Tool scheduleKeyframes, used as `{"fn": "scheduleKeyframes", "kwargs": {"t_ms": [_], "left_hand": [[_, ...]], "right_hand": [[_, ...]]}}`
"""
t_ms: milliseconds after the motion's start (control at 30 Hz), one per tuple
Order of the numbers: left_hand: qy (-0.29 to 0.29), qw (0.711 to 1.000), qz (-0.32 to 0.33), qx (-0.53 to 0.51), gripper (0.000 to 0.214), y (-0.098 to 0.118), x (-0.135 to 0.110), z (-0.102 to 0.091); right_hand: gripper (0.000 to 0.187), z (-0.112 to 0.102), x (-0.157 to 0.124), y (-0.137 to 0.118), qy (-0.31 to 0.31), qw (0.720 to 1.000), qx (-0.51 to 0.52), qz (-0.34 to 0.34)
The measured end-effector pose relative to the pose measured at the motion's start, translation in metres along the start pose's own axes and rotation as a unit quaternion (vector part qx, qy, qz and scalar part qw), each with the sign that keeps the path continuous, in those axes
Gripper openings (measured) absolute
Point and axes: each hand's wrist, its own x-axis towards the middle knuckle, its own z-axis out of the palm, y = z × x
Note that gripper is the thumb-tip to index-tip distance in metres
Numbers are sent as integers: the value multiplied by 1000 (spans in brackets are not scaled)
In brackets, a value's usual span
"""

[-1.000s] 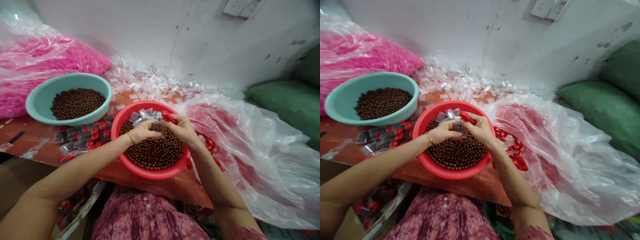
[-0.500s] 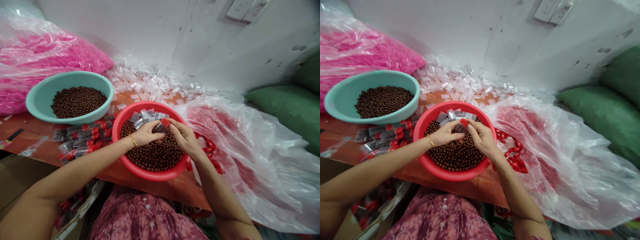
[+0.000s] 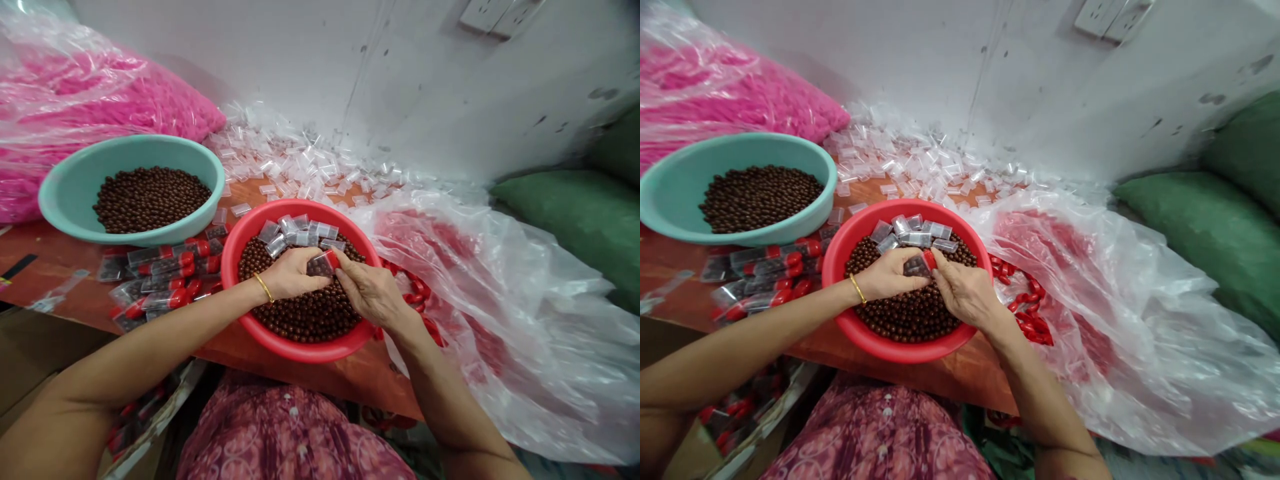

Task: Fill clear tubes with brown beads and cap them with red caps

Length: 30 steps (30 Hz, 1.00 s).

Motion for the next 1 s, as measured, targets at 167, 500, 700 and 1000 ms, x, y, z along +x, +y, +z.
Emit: {"fn": "scheduleKeyframes", "kwargs": {"t_ms": [167,500,700,1000], "left_hand": [[-29,999,13,24,14,0,-1,-1],[-119,983,61,125,13,8,-4,5],[-113,960,67,247,8,2,-8,7],[18,963,96,253,20,27,-16,-15]], "right_hand": [[48,1,-5,6,1,999,4,-50],[71,29,26,-14,63,894,405,181],[59,39,25,-16,2,907,390,155],[64,13,17,-19,222,894,336,197]]}}
